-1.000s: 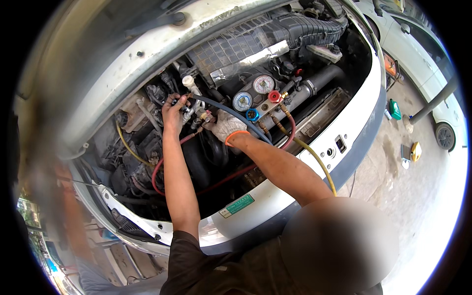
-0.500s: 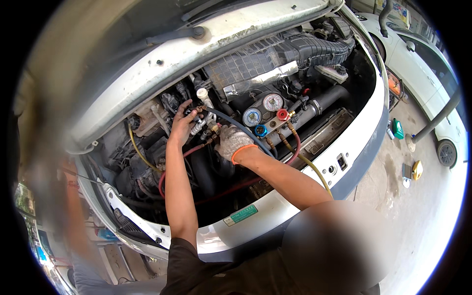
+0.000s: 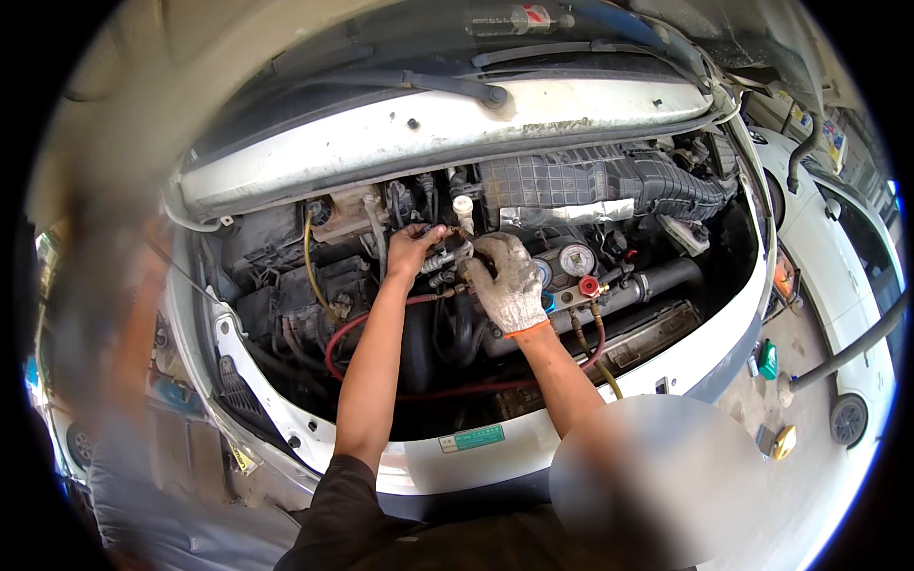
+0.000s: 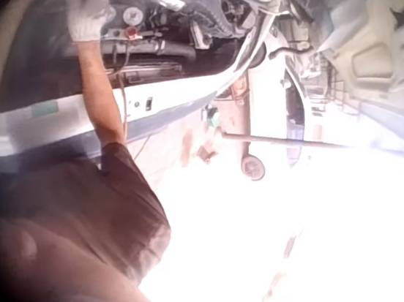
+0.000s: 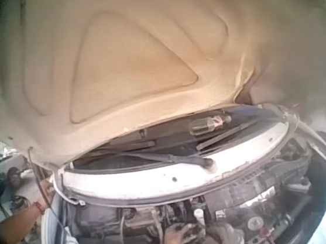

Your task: The person connects refrigerant hoses to a car's AC system, adjusts gauges, and operates a refrigerant machine. They also move a stool and interact with a coworker in a garage setting.

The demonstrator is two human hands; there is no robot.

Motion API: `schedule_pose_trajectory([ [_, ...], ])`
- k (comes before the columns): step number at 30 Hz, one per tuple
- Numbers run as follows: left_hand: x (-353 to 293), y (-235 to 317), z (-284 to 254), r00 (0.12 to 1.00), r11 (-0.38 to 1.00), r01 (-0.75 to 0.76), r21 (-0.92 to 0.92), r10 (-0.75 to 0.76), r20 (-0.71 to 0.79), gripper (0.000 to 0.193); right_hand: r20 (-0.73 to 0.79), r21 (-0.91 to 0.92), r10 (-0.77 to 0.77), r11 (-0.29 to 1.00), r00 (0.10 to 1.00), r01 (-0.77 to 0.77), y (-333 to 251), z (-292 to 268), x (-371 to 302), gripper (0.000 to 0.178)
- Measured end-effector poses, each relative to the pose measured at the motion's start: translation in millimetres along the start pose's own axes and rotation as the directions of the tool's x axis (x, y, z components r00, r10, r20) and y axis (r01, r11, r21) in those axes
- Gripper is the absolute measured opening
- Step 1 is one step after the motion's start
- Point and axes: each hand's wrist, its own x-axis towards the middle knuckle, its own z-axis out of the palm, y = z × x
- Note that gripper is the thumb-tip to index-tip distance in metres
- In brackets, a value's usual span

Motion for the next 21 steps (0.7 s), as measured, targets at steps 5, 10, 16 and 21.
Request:
schedule_pose_trajectory([
  [5,-8,1,4,0.997,0.979,0.060,-0.196,-0.069,-0.041,0.029,-0.043,0.038,-0.054,0.998,0.998,0.056,-4,-2,-7,0.019],
  [10,-6,-1,-3,0.998,0.969,0.061,-0.241,-0.050,0.048,0.036,-0.049,0.082,-0.048,0.995,0.998,0.052,1,-2,-10,0.018],
  [16,-4,-4,-10,0.993,0.972,0.052,-0.228,-0.026,0.114,0.038,-0.019,0.069,-0.027,0.997,0.999,0.028,3,0,-9,0.028],
  [21,-8,-11,-6,0.994,0.974,-0.069,-0.214,0.086,0.069,0.037,0.240,-0.186,0.179,0.973,0.954,-0.136,-6,5,18,0.038],
])
